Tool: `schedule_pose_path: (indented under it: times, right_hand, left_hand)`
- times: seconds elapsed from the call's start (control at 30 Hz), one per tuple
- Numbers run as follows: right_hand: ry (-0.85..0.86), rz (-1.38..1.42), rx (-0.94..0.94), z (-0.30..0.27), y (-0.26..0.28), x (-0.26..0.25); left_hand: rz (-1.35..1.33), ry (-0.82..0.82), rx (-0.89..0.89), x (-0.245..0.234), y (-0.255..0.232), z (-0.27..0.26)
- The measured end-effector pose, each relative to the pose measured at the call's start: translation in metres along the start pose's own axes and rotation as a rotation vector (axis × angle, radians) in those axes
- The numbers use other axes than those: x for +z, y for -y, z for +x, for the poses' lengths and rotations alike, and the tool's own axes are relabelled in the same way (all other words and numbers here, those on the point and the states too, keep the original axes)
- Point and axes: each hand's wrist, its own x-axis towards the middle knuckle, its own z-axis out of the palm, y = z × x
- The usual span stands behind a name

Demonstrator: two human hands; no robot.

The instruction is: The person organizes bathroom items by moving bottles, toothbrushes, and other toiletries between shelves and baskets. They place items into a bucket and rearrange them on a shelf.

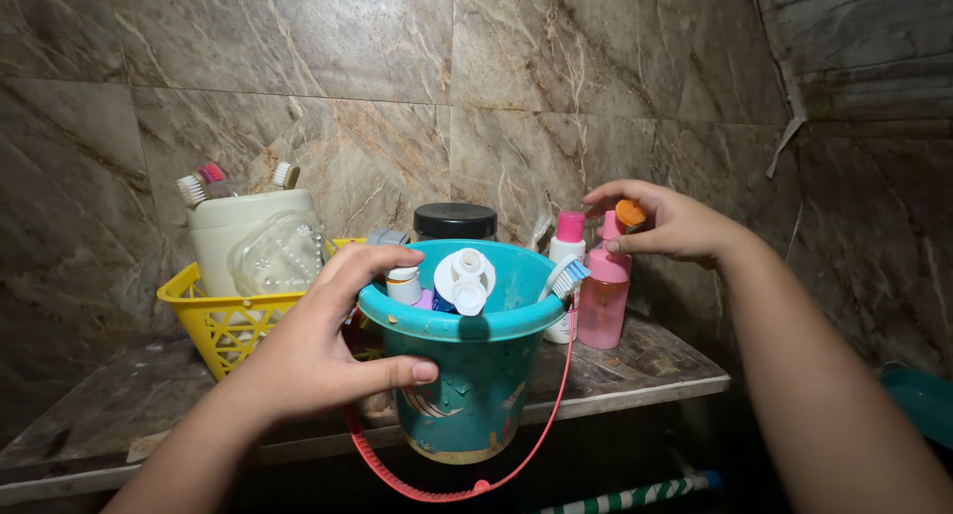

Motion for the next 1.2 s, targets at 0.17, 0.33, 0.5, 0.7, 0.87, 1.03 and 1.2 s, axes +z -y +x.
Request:
schedule_pose_path:
  times: [0.17, 0.33, 0.5, 0.7, 0.87, 1.03, 1.2]
  right_hand:
    - [-0.060, 0.051, -0.023, -0.001, 0.005, -0.008]
    - [-0.100, -0.224, -0.119, -0.003, 0.042, -0.010]
    - [-0.101, -0.171, -0.352, -0.015, 0.089, -0.004]
    - [0.260, -0.038, -0.355, -0.011, 0.126, 0.027]
    - [0.386, 0.048, -0.237, 0.003, 0.127, 0.053]
    - [0.503, 0.104, -0.388, 0.006, 0.124, 0.044]
    - [0.568, 0.255, -0.483, -0.001, 0.141, 0.043]
  left_hand:
    - [0.009, 0.013, 0.008, -0.001, 0.000, 0.001]
    - [0.073, 0.059, -0.041, -0.008, -0.007, 0.008]
    - [0.046, 0.171, -0.166, -0.019, -0.017, 0.020]
    - [0.126, 0.273, -0.219, -0.024, -0.023, 0.031]
    - [0.048, 0.270, -0.232, -0.024, -0.025, 0.032]
    - [0.027, 0.268, -0.226, -0.024, -0.023, 0.029]
    - [0.008, 0.263, -0.239, -0.024, -0.020, 0.028]
